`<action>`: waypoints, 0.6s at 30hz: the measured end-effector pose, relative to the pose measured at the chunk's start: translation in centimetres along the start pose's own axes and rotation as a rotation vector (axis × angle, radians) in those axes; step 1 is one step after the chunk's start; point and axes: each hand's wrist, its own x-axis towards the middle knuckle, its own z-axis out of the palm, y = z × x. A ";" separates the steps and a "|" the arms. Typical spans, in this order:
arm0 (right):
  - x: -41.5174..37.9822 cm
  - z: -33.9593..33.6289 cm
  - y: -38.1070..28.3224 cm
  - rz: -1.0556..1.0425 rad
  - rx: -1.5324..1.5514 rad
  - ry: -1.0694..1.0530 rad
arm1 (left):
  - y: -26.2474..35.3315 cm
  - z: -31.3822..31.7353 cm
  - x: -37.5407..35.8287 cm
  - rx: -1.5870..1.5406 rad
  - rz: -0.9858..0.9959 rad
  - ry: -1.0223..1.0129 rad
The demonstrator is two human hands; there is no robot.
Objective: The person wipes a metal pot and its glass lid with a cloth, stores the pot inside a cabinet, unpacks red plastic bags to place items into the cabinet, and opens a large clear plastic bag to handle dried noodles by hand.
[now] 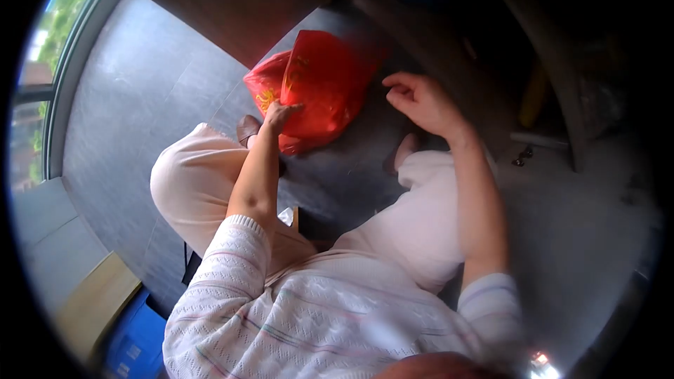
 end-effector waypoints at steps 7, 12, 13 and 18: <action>-0.3 0.0 0.8 0.009 -0.003 0.029 | -5.9 -0.1 4.8 1.402 0.904 -0.036; 0.7 -0.6 0.7 0.043 0.071 0.022 | 4.3 2.0 -1.5 -0.138 0.007 -0.195; 0.8 -0.8 0.4 0.052 0.078 0.012 | 5.9 2.7 -2.8 -0.366 -0.060 -0.225; 0.5 -1.5 -0.1 0.124 0.047 0.128 | 10.4 5.9 -6.1 -1.026 -0.050 -0.504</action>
